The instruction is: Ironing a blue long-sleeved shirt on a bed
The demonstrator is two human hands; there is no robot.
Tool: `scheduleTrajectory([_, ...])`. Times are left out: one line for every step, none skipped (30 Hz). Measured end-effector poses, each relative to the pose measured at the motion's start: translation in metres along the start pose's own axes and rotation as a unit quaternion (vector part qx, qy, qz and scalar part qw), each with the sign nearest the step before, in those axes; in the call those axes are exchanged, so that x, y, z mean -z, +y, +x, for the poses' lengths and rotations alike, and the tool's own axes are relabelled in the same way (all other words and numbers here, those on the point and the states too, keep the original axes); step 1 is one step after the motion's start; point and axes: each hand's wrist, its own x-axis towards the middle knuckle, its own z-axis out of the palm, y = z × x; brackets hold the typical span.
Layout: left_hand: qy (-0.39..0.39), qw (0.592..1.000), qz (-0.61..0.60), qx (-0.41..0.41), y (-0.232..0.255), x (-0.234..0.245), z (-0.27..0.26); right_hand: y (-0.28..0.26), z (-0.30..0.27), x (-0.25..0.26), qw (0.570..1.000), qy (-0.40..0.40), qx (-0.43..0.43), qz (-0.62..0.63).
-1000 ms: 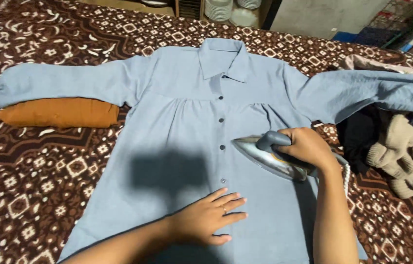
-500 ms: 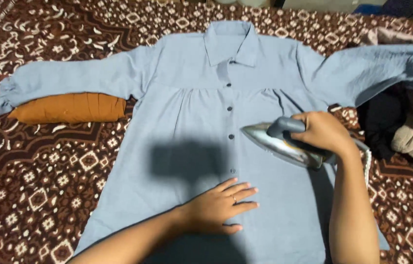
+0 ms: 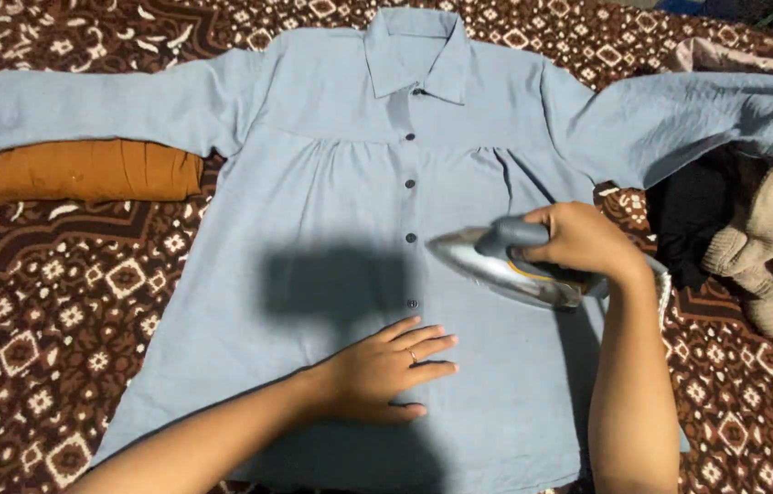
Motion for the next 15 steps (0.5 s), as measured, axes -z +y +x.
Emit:
scheduleTrajectory([0.0,1.0,0.005,-0.002,-0.001,0.0,0.002,-0.004,0.003,0.0,1.0,0.005,0.001,0.0])
scheduleTrajectory([0.003,1.0,0.01,0.001,0.0,0.0,0.001,-0.008,0.005,-0.003,0.996,0.081,-0.037,-0.011])
scheduleTrajectory([0.005,1.0,0.014,0.003,0.002,0.0,0.0,-0.013,0.006,-0.006,0.985,0.157,-0.074,-0.023])
scheduleTrajectory([0.0,1.0,0.017,-0.001,0.002,-0.004,-0.001,-0.009,0.007,-0.01,0.984,0.16,-0.077,-0.018])
scheduleTrajectory([0.015,1.0,0.02,-0.002,0.002,-0.007,-0.002,-0.006,0.007,-0.013,0.987,0.146,-0.058,-0.027])
scheduleTrajectory([0.031,0.999,0.027,-0.005,0.0,-0.006,-0.002,-0.003,0.01,-0.011,0.989,0.137,-0.037,-0.036])
scheduleTrajectory([0.028,0.999,0.035,-0.01,0.003,-0.01,-0.004,0.001,0.006,-0.012,0.988,0.146,-0.038,-0.033])
scheduleTrajectory([0.053,0.997,0.043,-0.028,0.003,-0.012,-0.005,0.003,0.004,-0.011,0.996,0.069,0.028,-0.044])
scheduleTrajectory([0.078,0.995,0.05,-0.046,0.003,-0.013,-0.007,0.005,0.002,-0.011,0.994,-0.008,0.095,-0.055])
scheduleTrajectory([0.076,0.994,0.061,-0.052,0.005,-0.019,-0.009,-0.002,-0.003,-0.006,0.994,0.005,0.095,-0.055])
scheduleTrajectory([0.027,0.995,0.049,-0.076,0.006,-0.025,-0.01,-0.008,-0.007,-0.003,0.995,-0.04,0.082,-0.031])
scheduleTrajectory([-0.021,0.994,0.036,-0.101,0.006,-0.032,-0.011,-0.014,-0.012,0.001,0.994,-0.085,0.068,-0.007])
scheduleTrajectory([-0.023,0.993,0.046,-0.107,0.003,-0.06,-0.016,-0.022,-0.009,0.0,0.995,-0.074,0.066,-0.007])
scheduleTrajectory([0.0,0.98,0.147,-0.135,-0.001,-0.087,-0.018,-0.027,-0.007,0.001,0.999,-0.031,0.017,-0.003])
scheduleTrajectory([0.025,0.955,0.246,-0.161,-0.008,-0.114,-0.018,-0.031,-0.004,0.003,0.999,0.011,-0.032,0.003])
